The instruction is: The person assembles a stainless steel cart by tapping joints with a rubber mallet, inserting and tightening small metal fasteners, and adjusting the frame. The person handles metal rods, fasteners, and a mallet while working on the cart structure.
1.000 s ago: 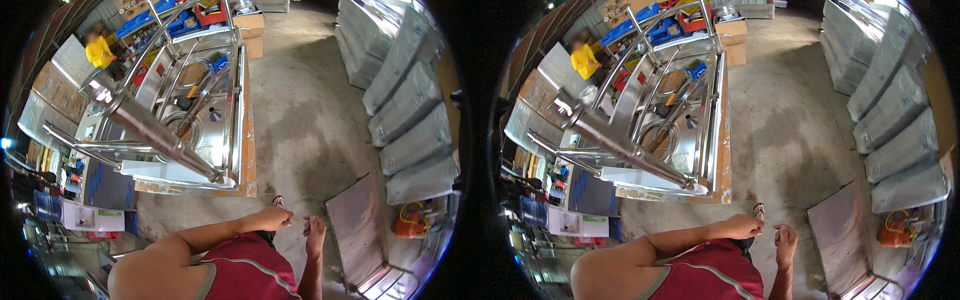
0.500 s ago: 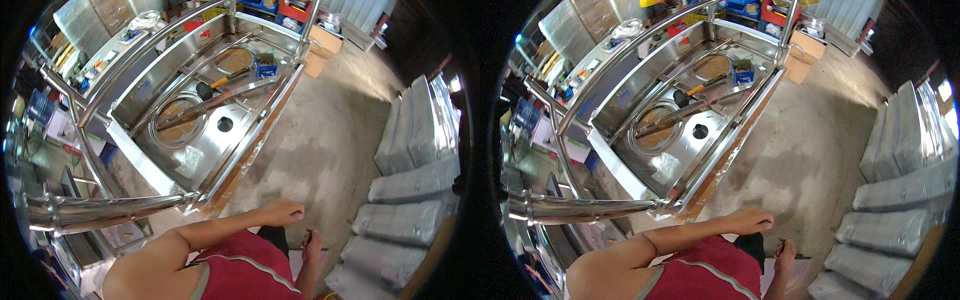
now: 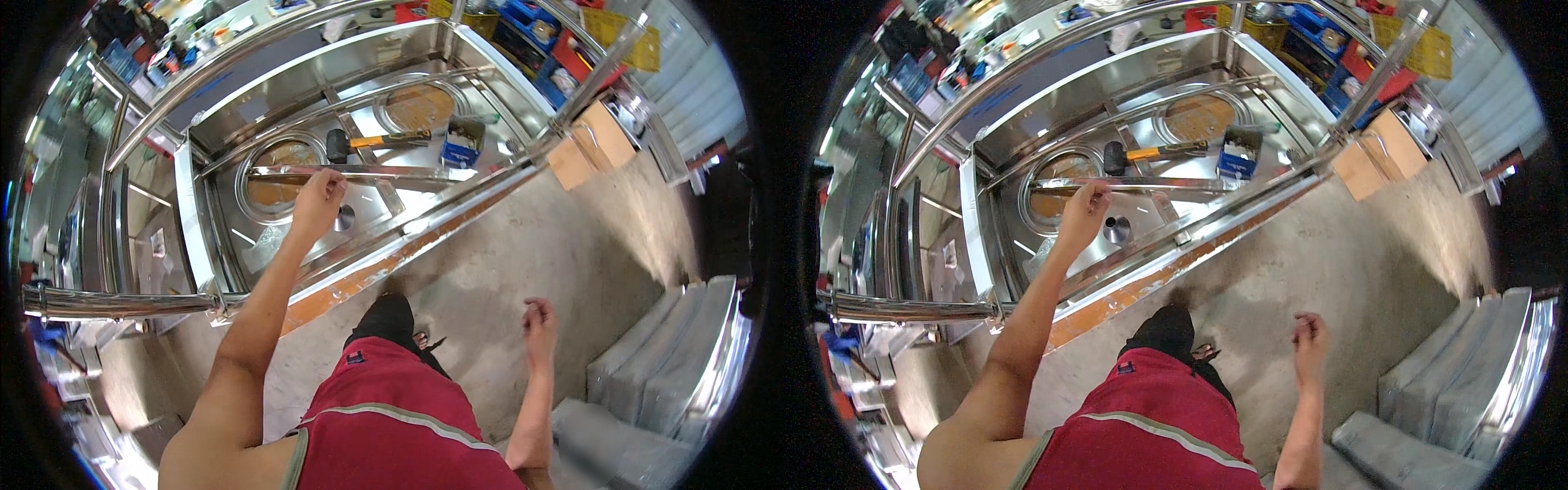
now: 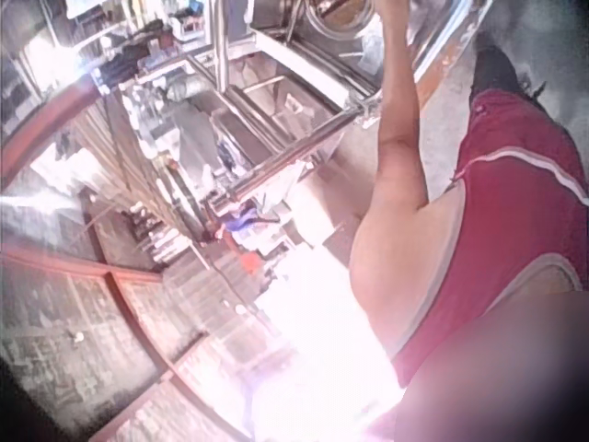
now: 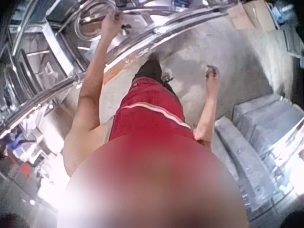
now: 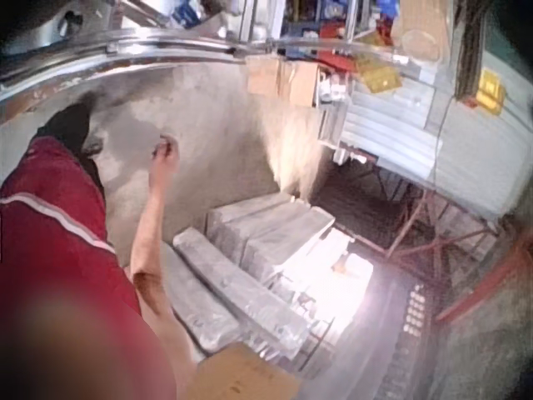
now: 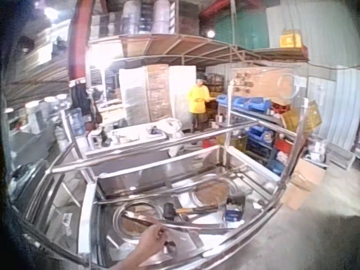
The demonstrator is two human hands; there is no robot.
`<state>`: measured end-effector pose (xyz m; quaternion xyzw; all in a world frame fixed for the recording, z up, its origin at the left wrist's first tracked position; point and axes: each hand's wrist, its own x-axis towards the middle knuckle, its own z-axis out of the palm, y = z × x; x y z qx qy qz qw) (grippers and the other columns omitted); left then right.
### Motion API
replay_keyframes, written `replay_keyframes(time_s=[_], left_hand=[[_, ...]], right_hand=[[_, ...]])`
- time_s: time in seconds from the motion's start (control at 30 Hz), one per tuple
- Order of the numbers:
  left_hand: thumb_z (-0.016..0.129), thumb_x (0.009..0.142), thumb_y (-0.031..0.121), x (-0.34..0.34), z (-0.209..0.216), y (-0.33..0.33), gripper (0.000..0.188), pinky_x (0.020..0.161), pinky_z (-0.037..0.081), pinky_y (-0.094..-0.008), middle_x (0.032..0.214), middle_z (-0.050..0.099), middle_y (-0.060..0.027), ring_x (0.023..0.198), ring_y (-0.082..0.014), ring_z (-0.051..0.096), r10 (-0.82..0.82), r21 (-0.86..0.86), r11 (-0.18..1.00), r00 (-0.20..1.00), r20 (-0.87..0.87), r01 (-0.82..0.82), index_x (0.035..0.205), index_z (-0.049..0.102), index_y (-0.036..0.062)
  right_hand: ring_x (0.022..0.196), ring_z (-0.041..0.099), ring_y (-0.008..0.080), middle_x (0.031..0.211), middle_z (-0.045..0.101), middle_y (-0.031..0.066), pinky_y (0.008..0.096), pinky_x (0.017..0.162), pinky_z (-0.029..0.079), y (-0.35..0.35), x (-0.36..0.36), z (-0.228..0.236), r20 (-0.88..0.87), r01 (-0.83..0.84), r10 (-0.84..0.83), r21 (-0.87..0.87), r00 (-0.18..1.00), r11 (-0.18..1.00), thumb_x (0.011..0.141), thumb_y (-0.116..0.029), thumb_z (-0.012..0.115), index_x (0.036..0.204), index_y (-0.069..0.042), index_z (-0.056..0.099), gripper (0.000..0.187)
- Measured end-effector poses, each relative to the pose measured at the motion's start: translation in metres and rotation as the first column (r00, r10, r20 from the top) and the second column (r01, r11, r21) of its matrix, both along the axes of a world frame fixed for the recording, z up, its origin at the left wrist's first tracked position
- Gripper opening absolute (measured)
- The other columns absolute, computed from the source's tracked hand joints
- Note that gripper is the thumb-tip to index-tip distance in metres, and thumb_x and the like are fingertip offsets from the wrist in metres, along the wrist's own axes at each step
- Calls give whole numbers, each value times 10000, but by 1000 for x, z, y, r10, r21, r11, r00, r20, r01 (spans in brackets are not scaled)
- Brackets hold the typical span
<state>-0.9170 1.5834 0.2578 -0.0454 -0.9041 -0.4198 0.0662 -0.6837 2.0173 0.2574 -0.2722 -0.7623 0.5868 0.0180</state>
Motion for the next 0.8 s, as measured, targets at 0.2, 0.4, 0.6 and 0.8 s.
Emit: replay_keyframes(time_s=[0.2,0.4,0.6,0.8], left_hand=[[759,883,289,-95,-81,-17,420,948,510,-520,1257,588,-174,1176,-413,589,-70,-476,874,994,80,100,1233,595,125],[782,839,274,-159,-153,-17,382,959,490,-500,1191,639,-113,1188,-326,603,-180,-666,678,949,259,311,1172,633,160],[723,907,274,-160,-152,-16,333,971,486,-501,1154,653,-97,1155,-345,623,-229,-629,673,918,325,390,1213,632,183],[595,996,266,-132,-108,-8,188,926,486,-485,1083,652,-103,1082,-322,645,-142,-633,742,975,171,219,1163,611,182]], right_hand=[[641,456,38,733,534,-46,219,556,339,48,-141,49,-141,-91,116,174,983,981,1065,-197,560,1101,-37,681,204],[712,525,78,774,559,-19,258,631,434,53,-259,75,-60,-218,246,298,967,929,1051,-148,580,1108,-18,674,170],[745,644,200,849,680,112,342,718,517,55,-389,40,50,-366,387,453,921,813,993,-241,648,1051,14,695,265],[1086,685,431,1112,726,272,498,931,518,63,-507,-38,389,-622,492,583,779,523,922,-496,688,1137,22,710,561]])
